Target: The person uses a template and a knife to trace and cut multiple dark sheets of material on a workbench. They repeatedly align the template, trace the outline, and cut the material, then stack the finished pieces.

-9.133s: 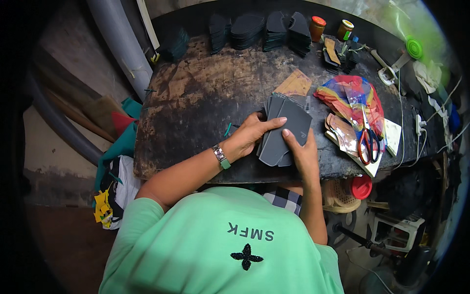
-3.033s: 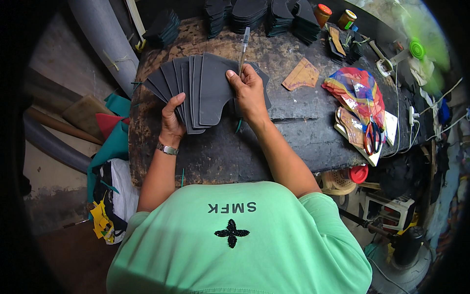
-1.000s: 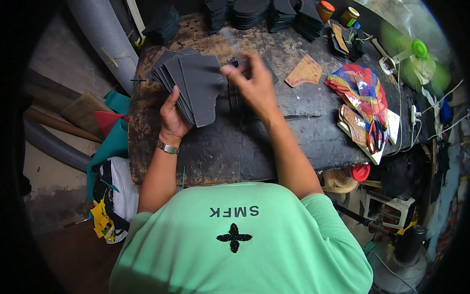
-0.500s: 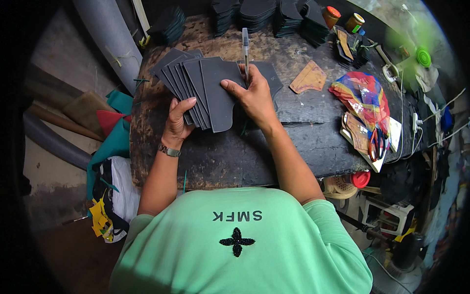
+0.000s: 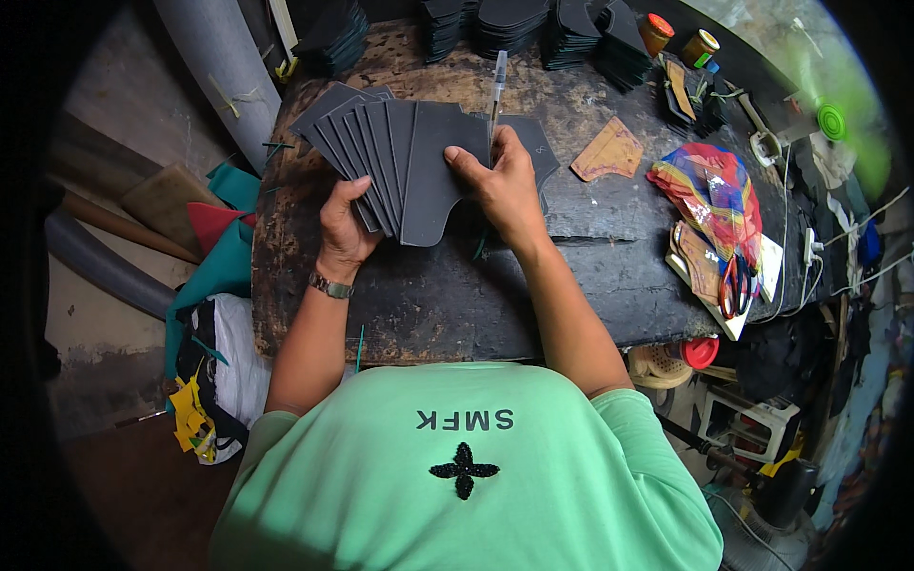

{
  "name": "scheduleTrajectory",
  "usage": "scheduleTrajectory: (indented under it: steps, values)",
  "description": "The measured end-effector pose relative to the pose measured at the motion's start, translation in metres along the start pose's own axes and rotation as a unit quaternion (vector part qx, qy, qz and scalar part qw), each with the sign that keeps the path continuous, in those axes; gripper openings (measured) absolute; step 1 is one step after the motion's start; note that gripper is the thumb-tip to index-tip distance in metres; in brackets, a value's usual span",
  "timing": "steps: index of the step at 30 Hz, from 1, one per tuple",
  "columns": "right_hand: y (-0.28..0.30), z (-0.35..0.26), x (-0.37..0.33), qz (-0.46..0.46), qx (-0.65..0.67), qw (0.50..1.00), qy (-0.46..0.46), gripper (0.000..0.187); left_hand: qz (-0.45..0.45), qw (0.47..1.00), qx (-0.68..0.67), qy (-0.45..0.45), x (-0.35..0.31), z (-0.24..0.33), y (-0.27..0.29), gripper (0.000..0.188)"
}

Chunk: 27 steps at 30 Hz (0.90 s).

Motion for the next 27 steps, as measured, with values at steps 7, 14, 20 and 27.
scheduleTrajectory:
  steps: [7, 14, 20, 27]
  values:
    - [-0.0015, -0.0026, -0.0019, -0.003, 0.061, 0.998, -0.019, 0.031, -0.001, 1.0, -0.019, 0.003, 0.0004, 0.001, 0.0001, 0.05]
    - [-0.0017, -0.0029, -0.0025, -0.001, 0.084, 0.996, -0.017, 0.031, -0.012, 1.0, 0.015, -0.007, -0.001, 0.0043, -0.002, 0.047]
    - [0.0032, -0.0007, 0.0001, 0.017, 0.071, 0.997, -0.005, 0.032, -0.002, 1.0, 0.005, -0.012, 0.0006, 0.0049, 0.0017, 0.047]
    - [-0.0001, 0.0004, -0.0012, 0.008, 0.108, 0.994, -0.015, 0.033, 0.006, 1.0, 0.008, -0.013, 0.0002, 0.0058, 0.0014, 0.048]
Point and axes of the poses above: each hand's wrist, its own x-axis towards the middle knuckle, its own y-axis out of the back of the hand, z = x × y, the point moved 9 cm from there along x, towards the middle knuckle, and after that the axes turned 1 degree about -x, right-handed, at the moved point
